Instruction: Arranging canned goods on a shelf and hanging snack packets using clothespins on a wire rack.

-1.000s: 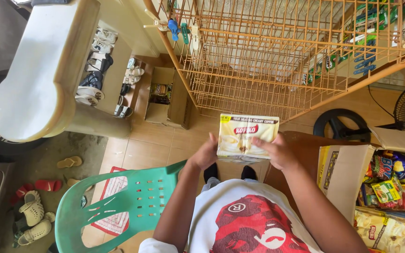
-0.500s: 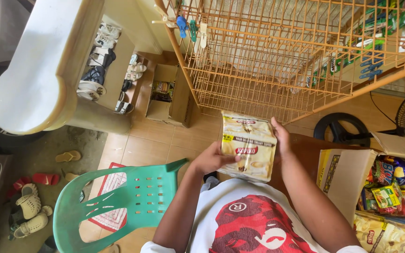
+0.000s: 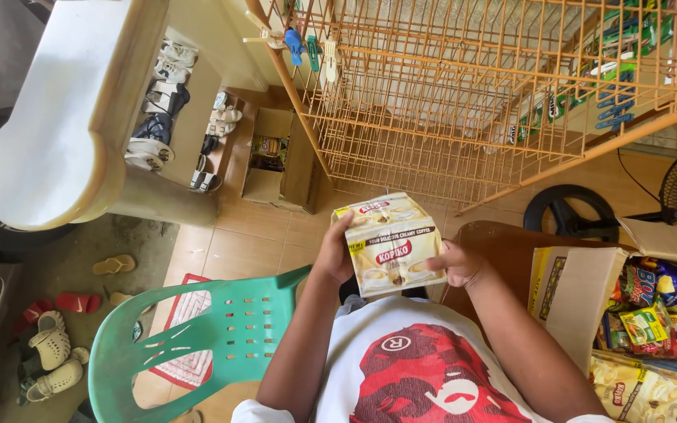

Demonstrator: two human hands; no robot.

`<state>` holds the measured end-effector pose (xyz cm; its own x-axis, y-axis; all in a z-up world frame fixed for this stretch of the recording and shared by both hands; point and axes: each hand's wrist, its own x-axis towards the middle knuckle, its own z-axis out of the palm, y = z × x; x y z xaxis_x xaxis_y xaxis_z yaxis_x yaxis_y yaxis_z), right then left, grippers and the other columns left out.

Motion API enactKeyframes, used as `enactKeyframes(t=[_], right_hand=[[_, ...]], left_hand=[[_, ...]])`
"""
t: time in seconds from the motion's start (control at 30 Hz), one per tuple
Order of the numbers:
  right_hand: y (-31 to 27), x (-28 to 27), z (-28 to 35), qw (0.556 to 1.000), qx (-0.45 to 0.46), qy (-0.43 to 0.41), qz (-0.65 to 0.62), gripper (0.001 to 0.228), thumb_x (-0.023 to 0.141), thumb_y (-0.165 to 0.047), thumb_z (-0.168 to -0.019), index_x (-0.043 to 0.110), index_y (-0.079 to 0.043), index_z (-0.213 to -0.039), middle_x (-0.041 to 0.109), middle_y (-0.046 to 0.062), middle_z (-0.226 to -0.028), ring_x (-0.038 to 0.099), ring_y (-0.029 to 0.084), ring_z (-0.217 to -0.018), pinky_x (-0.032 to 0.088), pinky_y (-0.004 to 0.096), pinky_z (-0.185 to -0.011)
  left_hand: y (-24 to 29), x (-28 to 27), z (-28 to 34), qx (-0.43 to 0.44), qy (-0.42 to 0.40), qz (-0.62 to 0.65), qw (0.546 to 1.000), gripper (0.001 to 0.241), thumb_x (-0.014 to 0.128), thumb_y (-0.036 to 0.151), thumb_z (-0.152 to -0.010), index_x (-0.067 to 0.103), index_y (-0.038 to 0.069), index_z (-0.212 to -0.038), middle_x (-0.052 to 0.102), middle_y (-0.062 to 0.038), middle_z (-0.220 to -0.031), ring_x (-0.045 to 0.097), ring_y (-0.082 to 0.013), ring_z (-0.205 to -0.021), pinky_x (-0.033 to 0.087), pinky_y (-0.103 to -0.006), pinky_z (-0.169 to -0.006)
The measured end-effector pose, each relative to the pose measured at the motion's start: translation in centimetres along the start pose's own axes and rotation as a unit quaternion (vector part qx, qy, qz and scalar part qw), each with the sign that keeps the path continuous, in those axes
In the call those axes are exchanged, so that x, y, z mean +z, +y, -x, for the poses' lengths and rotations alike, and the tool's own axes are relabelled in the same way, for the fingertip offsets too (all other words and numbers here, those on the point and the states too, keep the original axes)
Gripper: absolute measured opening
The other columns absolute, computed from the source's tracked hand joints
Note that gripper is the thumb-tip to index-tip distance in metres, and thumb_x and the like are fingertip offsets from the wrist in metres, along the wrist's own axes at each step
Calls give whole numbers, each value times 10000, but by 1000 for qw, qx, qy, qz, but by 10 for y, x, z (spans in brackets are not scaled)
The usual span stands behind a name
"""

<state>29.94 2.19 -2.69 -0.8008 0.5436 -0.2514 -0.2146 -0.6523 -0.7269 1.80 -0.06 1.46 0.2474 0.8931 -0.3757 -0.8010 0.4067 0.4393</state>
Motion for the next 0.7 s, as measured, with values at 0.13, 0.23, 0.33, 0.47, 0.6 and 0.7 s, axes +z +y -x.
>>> enactKeyframes(t=[0.13, 0.23, 0.33, 0.47, 0.6, 0.7], right_hand=[[-37, 45, -9, 995, -16, 95, 13, 578, 770, -9, -799, 606, 85, -1345, 713, 225, -1235, 697, 294, -1121, 542, 422, -989], [-44, 44, -14, 986, -32, 149, -75, 457, 728, -10, -821, 640, 80, -1261, 734, 225, -1158, 735, 304, -1020, 603, 447, -889], [-45, 35, -18, 974, -66, 193, -102, 387, 717, -45, -869, 632, 78, -1227, 731, 238, -1140, 747, 296, -1015, 620, 449, -876], [-51, 32, -21, 958, -80, 253, -113, 366, 695, -100, -891, 650, 41, -1226, 741, 184, -1125, 739, 274, -999, 600, 416, -869], [-30, 4, -22, 964, -46, 215, -148, 430, 673, -223, -955, 633, 67, -1270, 709, 227, -1190, 701, 310, -1051, 562, 440, -940], [-25, -2, -28, 961, 27, 206, -184, 633, 556, -461, -963, 579, 47, -1340, 676, 242, -1300, 678, 338, -1145, 538, 468, -995]], left_hand=[[-10, -9, 3, -60, -35, 56, 996, 883, 466, 688, -935, 515, -48, -1422, 611, -246, -1393, 628, -360, -1252, 482, -497, -1092], [-26, -44, -3, -121, -81, 47, 988, 1113, 378, 857, -869, 464, -75, -1473, 580, -262, -1433, 592, -382, -1296, 450, -514, -1110], [-36, -78, -4, -173, -85, 32, 981, 1175, 401, 890, -831, 450, -85, -1484, 582, -269, -1443, 599, -383, -1307, 464, -505, -1102], [-15, -54, 9, -163, -183, -95, 965, 804, 680, 512, -871, 516, -23, -1449, 636, -177, -1386, 634, -291, -1247, 499, -447, -1081], [-15, -31, 17, -137, -158, -228, 951, 488, 794, 74, -881, 627, -17, -1329, 726, -106, -1225, 687, -198, -1092, 542, -385, -1005], [-12, -21, 15, -102, -142, -246, 953, 397, 754, 12, -901, 657, -15, -1286, 744, -84, -1188, 699, -164, -1058, 551, -363, -984]])
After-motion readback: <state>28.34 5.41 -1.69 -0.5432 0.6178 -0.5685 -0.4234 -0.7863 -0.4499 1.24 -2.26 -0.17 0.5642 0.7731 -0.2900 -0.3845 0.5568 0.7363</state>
